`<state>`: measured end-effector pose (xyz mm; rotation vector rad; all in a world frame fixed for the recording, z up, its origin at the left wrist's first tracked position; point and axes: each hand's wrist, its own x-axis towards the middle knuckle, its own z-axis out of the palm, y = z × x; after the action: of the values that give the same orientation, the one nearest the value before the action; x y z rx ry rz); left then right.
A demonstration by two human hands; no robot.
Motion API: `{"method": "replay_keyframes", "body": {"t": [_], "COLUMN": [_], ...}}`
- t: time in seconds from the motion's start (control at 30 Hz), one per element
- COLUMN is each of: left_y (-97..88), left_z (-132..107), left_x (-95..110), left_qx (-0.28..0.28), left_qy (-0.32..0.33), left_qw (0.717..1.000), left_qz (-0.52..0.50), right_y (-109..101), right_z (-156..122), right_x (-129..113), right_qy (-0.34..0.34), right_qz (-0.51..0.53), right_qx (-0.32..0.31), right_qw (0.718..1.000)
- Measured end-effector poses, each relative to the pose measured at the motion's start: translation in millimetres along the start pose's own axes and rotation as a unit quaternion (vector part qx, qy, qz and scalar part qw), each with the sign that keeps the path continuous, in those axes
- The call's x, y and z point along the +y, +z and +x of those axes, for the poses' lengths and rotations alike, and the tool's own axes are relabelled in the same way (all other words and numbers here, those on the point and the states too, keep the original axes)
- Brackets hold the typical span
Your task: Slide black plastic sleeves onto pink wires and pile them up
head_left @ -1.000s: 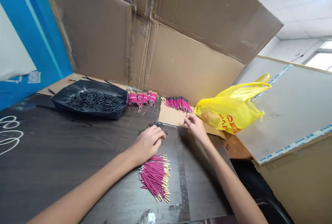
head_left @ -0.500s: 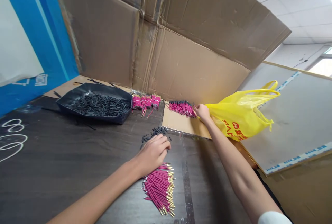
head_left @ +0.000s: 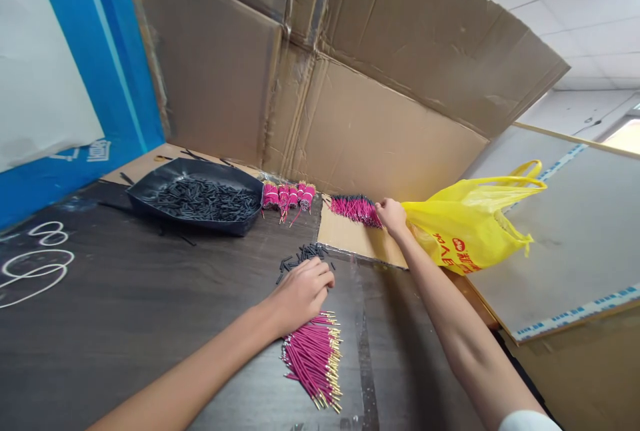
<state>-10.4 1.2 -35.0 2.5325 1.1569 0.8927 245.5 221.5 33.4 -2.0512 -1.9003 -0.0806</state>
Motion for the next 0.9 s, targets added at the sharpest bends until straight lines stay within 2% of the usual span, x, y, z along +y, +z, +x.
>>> {"method": "replay_keyframes", "body": {"t": [0.13, 0.27, 0.37, 0.47, 0.6, 0.73, 0.9], "left_y": [-3.5, -12.5, -16.4, -15.9, -15.7, -17.4, -18.2], "left_z": [4, 9, 11, 12, 15, 18, 19], "left_x": [-7, -20, -30, -34, -33, -29, -28], "left_qx": [0.035, 0.084, 0.085, 0.061, 0.048, 0.045, 0.006], "left_qy": [-0.008, -0.052, -0.095, -0.144, -0.158, -0.116, -0.087], "left_qw": [0.999, 0.990, 0.984, 0.974, 0.971, 0.977, 0.978], "left_qz": [0.029, 0.103, 0.125, 0.162, 0.172, 0.171, 0.188], "right_y": [-7, -3, 3, 10, 22, 28, 24], "right_z": [-37, -107, -161, -192, -197, -190, -190], "right_x": [0, 0, -3, -10, -24, -28, -19], "right_qy": [-0.052, -0.142, -0.191, -0.258, -0.326, -0.337, -0.341], "right_qz": [0.044, 0.115, 0.164, 0.198, 0.174, 0.134, 0.133], "right_qx": [0.019, -0.004, -0.029, -0.012, -0.010, -0.021, -0.047], "right_qw": [0.997, 0.983, 0.967, 0.945, 0.929, 0.932, 0.929]}}
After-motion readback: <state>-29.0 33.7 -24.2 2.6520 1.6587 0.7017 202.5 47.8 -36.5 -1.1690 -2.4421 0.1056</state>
